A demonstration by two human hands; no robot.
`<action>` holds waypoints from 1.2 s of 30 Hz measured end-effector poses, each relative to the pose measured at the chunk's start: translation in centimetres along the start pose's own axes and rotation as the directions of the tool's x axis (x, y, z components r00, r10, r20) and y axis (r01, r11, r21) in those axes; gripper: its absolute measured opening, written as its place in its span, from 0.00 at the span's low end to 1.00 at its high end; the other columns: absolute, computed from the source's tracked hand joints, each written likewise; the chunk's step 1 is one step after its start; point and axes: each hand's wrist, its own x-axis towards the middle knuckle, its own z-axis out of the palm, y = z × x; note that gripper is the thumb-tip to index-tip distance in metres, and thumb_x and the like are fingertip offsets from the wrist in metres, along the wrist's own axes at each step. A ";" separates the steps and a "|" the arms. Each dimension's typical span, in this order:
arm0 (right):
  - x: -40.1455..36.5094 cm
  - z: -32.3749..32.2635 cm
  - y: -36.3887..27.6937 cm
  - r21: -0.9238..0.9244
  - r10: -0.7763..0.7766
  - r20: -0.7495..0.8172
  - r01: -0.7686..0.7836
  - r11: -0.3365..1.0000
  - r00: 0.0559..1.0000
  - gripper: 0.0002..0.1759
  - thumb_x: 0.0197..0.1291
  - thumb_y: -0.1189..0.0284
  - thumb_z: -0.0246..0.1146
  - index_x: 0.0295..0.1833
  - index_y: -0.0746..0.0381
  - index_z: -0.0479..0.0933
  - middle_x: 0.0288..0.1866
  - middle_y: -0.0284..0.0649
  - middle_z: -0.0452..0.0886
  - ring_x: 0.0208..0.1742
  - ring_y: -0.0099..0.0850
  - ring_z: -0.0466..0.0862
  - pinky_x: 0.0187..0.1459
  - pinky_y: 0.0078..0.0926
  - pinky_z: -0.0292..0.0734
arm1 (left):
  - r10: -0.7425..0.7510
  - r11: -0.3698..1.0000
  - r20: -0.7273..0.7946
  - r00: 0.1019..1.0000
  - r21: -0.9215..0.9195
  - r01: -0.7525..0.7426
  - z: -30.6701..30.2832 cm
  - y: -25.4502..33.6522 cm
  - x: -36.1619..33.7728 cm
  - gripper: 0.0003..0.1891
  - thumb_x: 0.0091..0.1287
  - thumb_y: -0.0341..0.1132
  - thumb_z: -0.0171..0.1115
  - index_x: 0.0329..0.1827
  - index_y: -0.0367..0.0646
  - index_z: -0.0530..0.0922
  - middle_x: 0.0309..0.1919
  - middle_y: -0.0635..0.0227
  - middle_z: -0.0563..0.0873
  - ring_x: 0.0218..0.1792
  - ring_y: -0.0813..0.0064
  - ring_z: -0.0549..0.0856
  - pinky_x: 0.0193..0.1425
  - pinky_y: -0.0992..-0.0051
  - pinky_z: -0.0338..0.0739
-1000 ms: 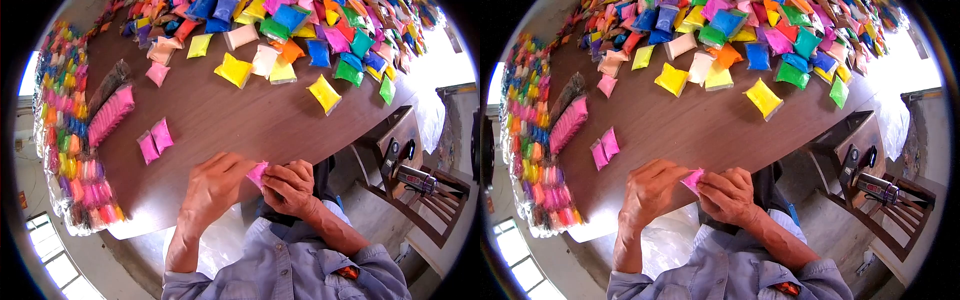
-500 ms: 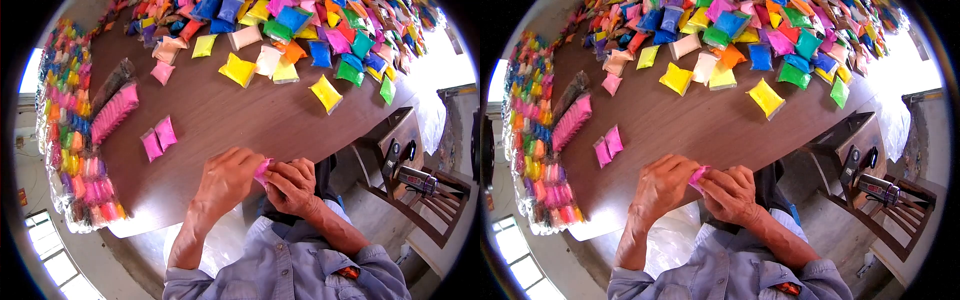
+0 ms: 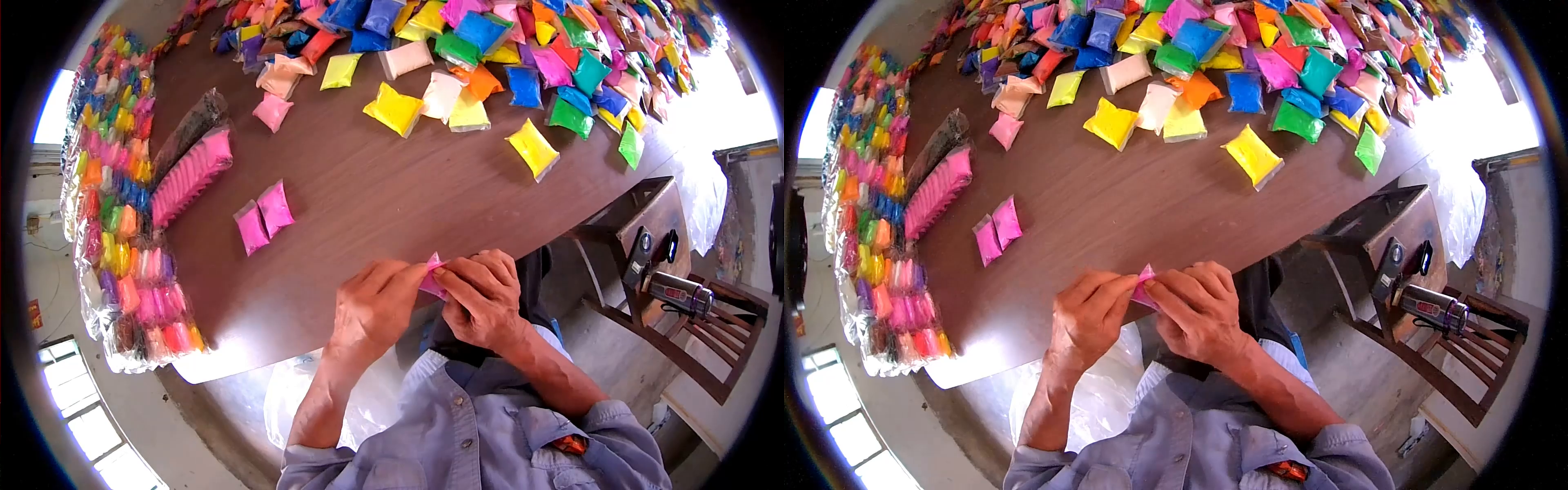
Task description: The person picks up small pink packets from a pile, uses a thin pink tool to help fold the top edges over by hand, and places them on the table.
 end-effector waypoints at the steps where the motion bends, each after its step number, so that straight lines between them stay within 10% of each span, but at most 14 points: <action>1: -0.1 0.1 0.1 0.006 -0.004 -0.008 0.004 1.000 1.000 0.23 0.53 0.78 0.73 0.58 0.58 0.88 0.57 0.37 0.88 0.50 0.38 0.86 0.58 0.44 0.78 | -0.007 1.000 -0.007 1.000 -0.005 0.007 0.3 0.2 0.0 0.12 0.66 0.21 0.74 0.52 0.39 0.91 0.45 0.61 0.92 0.43 0.56 0.92 0.47 0.63 0.89; 36: -0.5 0.3 0.4 0.026 -0.010 0.001 0.010 1.000 1.000 0.25 0.51 0.79 0.72 0.58 0.53 0.89 0.56 0.36 0.84 0.51 0.39 0.84 0.59 0.44 0.76 | -0.044 0.999 0.045 0.998 -0.009 0.044 -0.3 0.4 1.1 0.09 0.66 0.20 0.74 0.48 0.40 0.90 0.40 0.61 0.89 0.39 0.57 0.91 0.42 0.62 0.87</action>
